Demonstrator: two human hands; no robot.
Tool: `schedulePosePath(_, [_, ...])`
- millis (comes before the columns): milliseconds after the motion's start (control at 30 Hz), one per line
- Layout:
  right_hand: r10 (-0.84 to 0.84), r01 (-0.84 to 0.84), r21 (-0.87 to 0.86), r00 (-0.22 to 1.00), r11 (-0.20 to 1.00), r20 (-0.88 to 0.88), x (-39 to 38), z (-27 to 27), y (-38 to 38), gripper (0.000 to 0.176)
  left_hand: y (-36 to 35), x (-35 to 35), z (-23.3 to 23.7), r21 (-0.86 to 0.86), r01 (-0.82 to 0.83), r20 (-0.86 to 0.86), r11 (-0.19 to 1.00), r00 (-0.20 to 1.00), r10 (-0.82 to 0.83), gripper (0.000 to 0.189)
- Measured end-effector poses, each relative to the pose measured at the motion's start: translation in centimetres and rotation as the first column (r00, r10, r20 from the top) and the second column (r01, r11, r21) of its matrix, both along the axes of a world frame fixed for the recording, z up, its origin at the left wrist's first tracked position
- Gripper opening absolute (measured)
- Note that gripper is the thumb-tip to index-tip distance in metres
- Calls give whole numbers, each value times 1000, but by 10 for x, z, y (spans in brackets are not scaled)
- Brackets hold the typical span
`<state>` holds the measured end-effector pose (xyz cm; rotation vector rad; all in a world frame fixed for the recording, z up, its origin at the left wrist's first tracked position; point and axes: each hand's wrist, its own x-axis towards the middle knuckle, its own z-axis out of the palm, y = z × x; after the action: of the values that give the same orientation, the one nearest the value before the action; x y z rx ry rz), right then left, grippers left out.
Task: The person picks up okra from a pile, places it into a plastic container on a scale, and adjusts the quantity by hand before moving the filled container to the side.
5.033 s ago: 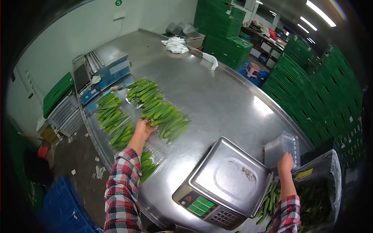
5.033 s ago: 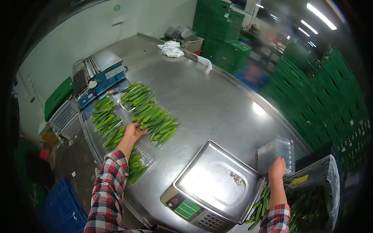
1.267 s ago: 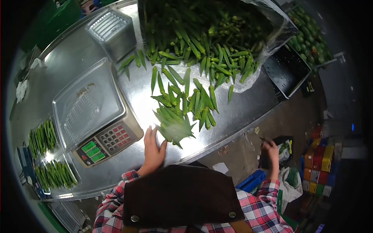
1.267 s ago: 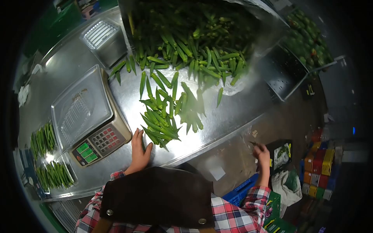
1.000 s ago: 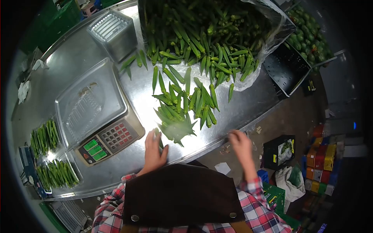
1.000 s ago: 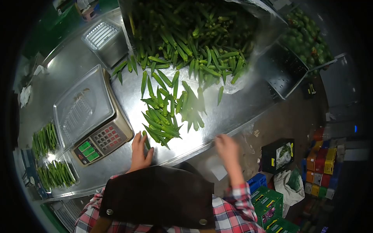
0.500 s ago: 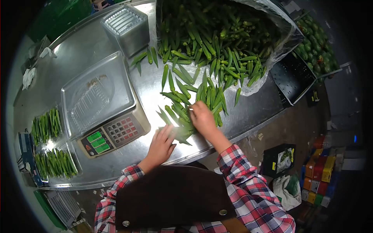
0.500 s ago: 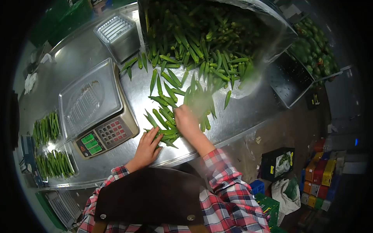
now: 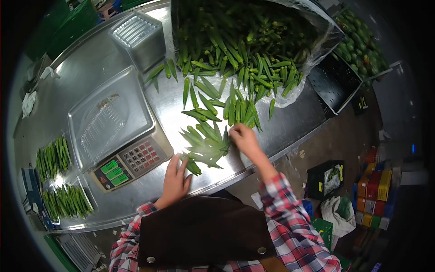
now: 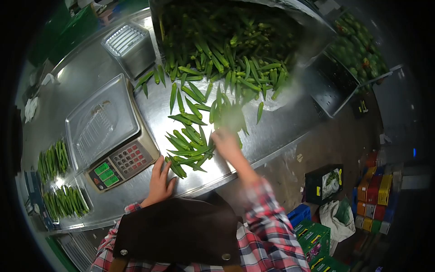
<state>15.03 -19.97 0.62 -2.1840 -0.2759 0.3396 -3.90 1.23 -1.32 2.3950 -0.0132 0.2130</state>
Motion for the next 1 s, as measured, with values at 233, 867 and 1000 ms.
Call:
schedulePosePath(233, [73, -23, -150, 939, 988, 336, -11, -14, -12, 13, -3, -28, -16, -11, -16, -87, 1000, 996, 15, 58])
schedulePosePath(867, [256, -177, -307, 936, 935, 241, 12, -21, 48, 18, 7, -28, 5, -61, -47, -155, 997, 987, 37, 53])
schedulePosePath(1000, [-96, 130, 105, 955, 986, -281, -17, 57, -35, 20, 14, -15, 1, 5, 99, -43, 995, 994, -99, 58])
